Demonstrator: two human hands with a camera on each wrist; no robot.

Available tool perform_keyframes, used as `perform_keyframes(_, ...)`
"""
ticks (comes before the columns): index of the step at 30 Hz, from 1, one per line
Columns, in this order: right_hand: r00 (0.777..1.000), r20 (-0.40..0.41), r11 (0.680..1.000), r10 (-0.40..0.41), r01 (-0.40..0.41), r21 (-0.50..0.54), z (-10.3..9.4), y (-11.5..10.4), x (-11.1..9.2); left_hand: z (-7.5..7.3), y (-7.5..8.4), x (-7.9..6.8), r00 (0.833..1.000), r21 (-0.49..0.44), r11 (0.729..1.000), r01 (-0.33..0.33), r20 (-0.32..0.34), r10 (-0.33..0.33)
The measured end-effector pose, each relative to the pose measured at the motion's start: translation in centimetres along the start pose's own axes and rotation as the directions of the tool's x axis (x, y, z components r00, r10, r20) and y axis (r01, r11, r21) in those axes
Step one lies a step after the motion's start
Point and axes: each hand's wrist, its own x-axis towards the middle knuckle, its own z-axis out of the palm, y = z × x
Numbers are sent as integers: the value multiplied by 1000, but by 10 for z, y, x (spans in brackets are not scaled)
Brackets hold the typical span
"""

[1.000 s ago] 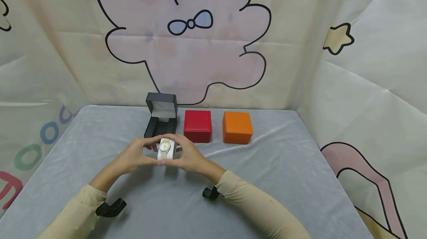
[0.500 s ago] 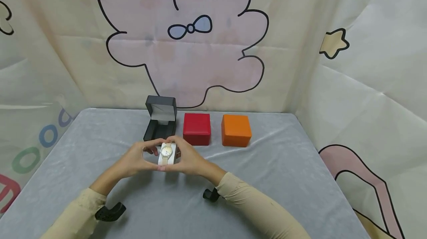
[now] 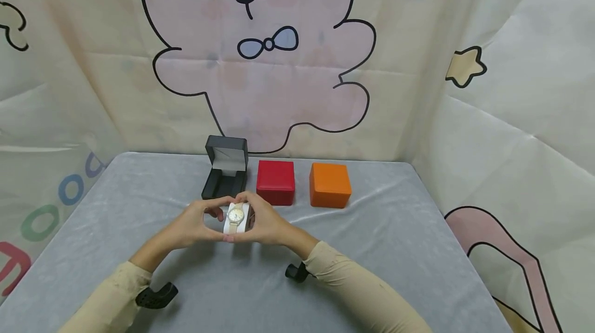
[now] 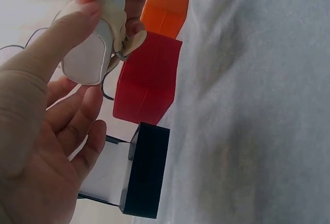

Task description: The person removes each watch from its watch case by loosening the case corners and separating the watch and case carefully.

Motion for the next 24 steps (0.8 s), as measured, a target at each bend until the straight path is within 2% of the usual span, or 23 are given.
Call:
perform_keyframes(5, 1000, -16, 1000, 13, -14, -28, 1, -1, 1, 2, -2, -1, 1000, -24, 1000, 1, -22, -1)
perform_keyframes(12, 998, -45, 999, 44, -45, -8, 6, -3, 0, 6, -8, -5, 997, -58, 998, -4, -82, -1)
perform_keyframes(16, 998, -45, 998, 39, -41, -49, 6, -4, 0, 6, -7, -7, 995, -36, 999, 4, -96, -7)
perform_keyframes(24, 1000, -30, 995, -7, 4, -101, 5, -2, -2, 7, -2, -8, 997, 51, 998, 32, -71, -28)
